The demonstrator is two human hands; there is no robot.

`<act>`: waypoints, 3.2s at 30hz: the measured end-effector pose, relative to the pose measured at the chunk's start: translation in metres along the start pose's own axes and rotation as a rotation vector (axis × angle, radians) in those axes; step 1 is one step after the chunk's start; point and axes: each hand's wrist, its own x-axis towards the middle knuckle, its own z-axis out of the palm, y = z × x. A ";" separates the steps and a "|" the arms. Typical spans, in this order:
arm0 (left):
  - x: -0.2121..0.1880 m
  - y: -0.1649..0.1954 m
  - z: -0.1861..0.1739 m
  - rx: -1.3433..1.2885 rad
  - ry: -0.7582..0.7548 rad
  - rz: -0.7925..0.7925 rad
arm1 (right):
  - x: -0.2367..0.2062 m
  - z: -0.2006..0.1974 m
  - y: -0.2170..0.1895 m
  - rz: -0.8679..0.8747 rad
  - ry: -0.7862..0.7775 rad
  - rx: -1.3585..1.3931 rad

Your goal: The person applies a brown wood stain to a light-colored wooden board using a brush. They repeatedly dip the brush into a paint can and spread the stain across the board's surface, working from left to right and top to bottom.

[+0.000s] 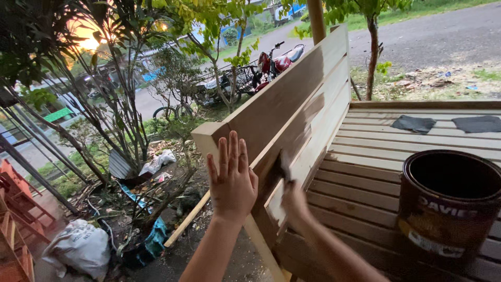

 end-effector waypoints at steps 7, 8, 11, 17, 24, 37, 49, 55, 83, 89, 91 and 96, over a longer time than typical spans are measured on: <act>-0.018 -0.015 -0.008 -0.042 -0.032 -0.019 | -0.062 -0.043 0.047 -0.155 -0.369 -0.546; -0.019 -0.015 -0.009 -0.042 -0.031 -0.024 | -0.060 -0.048 0.037 -0.130 -0.247 -0.600; -0.023 -0.013 -0.011 -0.040 -0.040 -0.034 | -0.041 -0.052 -0.011 -0.082 0.039 -0.672; -0.032 -0.019 -0.015 -0.027 -0.057 -0.056 | -0.045 0.023 -0.002 -0.066 0.081 -0.632; -0.036 -0.030 -0.015 -0.024 -0.032 -0.050 | -0.086 0.023 0.062 -0.144 -0.081 -0.532; -0.040 -0.036 -0.021 0.056 -0.103 -0.062 | -0.090 0.027 0.031 -0.059 -0.063 -0.644; -0.042 -0.028 -0.025 0.061 -0.043 -0.035 | -0.013 0.027 -0.023 -0.011 0.090 -0.668; -0.048 -0.030 -0.027 0.042 -0.100 -0.031 | -0.090 0.007 0.074 0.167 -0.094 -0.439; -0.046 -0.015 -0.012 -0.048 -0.029 -0.012 | -0.030 -0.009 0.006 0.076 0.023 -0.549; -0.034 -0.002 -0.007 -0.073 -0.034 -0.005 | -0.072 -0.022 0.058 0.136 -0.024 -0.549; -0.030 0.004 -0.001 -0.043 -0.021 -0.012 | -0.068 -0.027 0.063 0.151 -0.019 -0.454; -0.016 0.020 0.017 -0.067 -0.015 0.005 | -0.010 -0.044 0.030 0.127 0.038 -0.447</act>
